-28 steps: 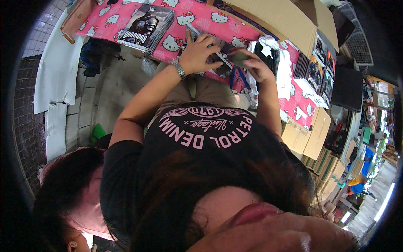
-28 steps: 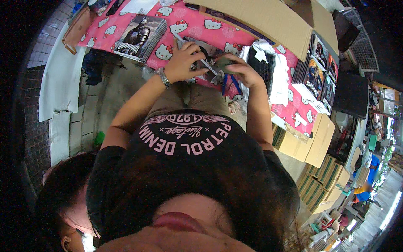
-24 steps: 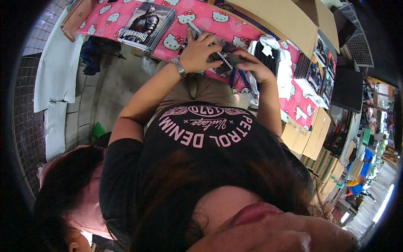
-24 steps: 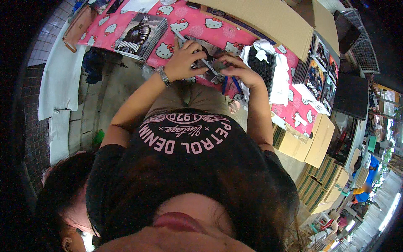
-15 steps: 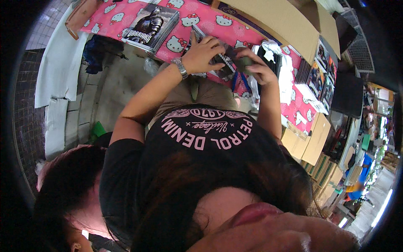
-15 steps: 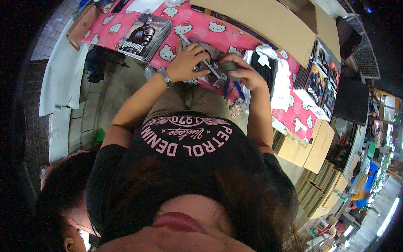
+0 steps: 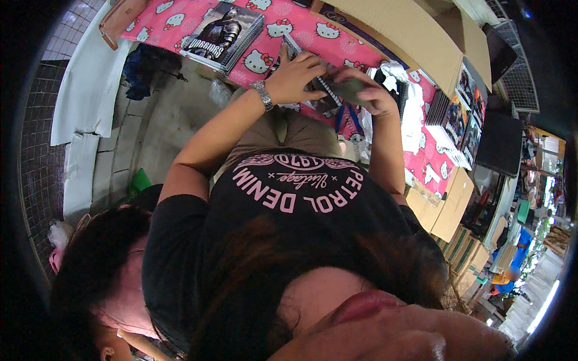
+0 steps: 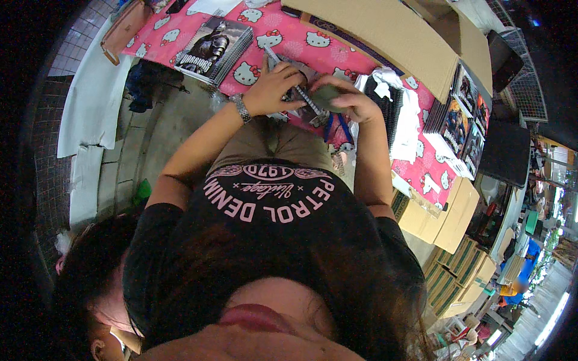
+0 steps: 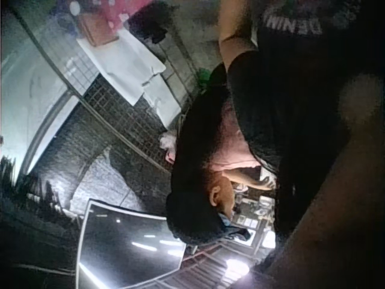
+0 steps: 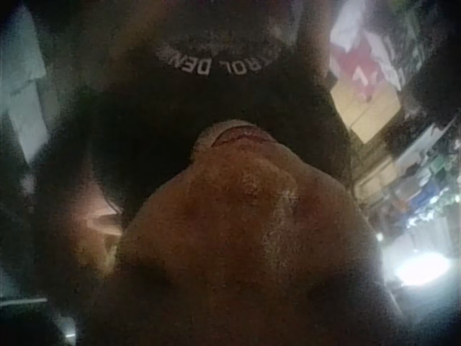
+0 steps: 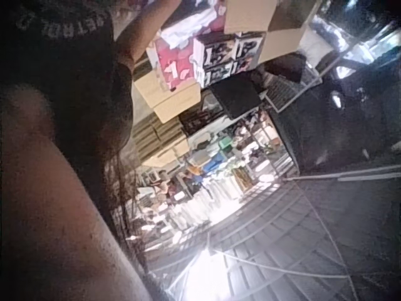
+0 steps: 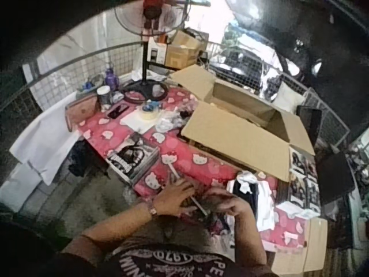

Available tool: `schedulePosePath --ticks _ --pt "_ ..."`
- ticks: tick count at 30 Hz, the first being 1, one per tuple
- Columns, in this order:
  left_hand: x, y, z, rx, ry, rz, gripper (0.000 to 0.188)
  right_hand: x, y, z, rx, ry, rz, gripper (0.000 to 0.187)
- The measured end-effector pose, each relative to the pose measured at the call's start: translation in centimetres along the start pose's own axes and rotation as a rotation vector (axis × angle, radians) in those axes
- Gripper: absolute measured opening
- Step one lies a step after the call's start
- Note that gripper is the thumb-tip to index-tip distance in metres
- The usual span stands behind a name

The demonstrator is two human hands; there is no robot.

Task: The person uses wire cutters to trim the spiral binding on notebooks and slides them into silver pouches.

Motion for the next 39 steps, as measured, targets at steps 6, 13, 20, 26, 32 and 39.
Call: schedulePosePath --ticks 6,13,20,26,32,39 --pt "-0.2 -0.7 0.1 0.048 -0.024 -0.07 0.054 -0.2 -0.2 0.9 -0.094 0.048 -0.156 0.05" --pt "0.2 -1.0 -0.1 0.095 0.063 -0.129 0.052 0.1 0.1 1.2 -0.028 0.0 -0.05 0.048" --pt "1.3 -3.5 1.5 0.14 -0.07 -0.097 0.058 0.8 0.4 3.9 -0.2 -0.012 -0.57 0.051" --pt "1.3 -4.2 1.5 0.11 0.034 -0.102 0.061 0.6 0.7 4.7 -0.133 -0.02 -0.312 0.067" --pt "2.4 -5.4 1.8 0.107 0.03 -0.096 0.058 0.6 0.5 5.6 -0.101 -0.027 -0.302 0.05" --pt "4.2 -7.4 1.7 0.1 0.113 -0.241 0.048 1.2 1.1 6.7 -0.086 0.012 -0.197 0.056"
Point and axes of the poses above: each hand's wrist, its own z-axis towards the middle knuckle, its own x-axis out of the back of the hand, y = z × x, the point moved 7 cm from there along z, towards the middle knuckle, and after that the axes turned 8 degrees about x, right-handed, at the moved point
